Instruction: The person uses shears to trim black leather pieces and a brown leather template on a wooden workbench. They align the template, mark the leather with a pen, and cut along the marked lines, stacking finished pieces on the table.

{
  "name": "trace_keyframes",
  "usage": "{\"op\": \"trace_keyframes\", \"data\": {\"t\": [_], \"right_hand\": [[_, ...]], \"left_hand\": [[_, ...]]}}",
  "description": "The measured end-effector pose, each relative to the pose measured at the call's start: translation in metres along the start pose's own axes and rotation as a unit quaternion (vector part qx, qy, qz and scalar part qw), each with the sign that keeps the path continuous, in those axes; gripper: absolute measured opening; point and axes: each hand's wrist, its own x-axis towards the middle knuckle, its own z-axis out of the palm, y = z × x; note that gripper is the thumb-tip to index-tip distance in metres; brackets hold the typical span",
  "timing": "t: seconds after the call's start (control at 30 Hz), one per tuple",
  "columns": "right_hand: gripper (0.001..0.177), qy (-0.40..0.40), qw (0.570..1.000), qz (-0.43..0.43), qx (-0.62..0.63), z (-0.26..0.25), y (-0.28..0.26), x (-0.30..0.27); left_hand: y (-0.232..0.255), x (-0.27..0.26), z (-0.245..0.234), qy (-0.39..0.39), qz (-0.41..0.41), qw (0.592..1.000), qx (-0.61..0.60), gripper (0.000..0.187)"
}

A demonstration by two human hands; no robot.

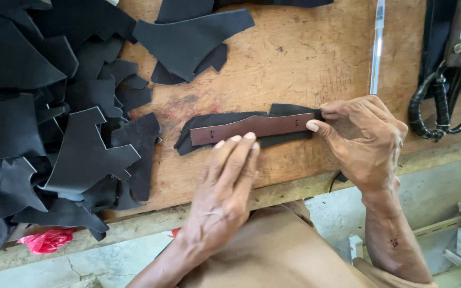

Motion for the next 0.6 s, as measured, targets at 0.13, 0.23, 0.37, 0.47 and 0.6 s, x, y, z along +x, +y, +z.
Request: {"op": "trace_keyframes", "data": {"t": [0.13,0.23,0.37,0.47,0.6], "right_hand": [[0.030,0.001,1.000,0.001,-0.003,-0.001,-0.001,0.001],[0.030,0.000,1.000,-0.003,-0.002,-0.001,-0.001,0.003],[0.031,-0.002,1.000,0.003,-0.005,-0.001,-0.001,0.002],[0.032,-0.002,1.000,0.004,-0.005,-0.002,0.000,0.004],[0.032,0.000,1.000,0.005,0.000,-0.002,0.002,0.003]], "left_hand": [[0.007,0.005,0.009,-0.008,-0.006,1.000,0.012,0.056],[0.005,0.007,0.013,-0.019,-0.009,0.999,0.036,0.057],[0.004,0.008,0.014,-0.025,-0.016,0.999,0.025,0.056],[0.005,0.012,0.009,-0.016,-0.023,1.000,-0.003,0.051],[0.003,0.017,-0.010,0.004,-0.059,0.989,-0.134,0.043]]}}
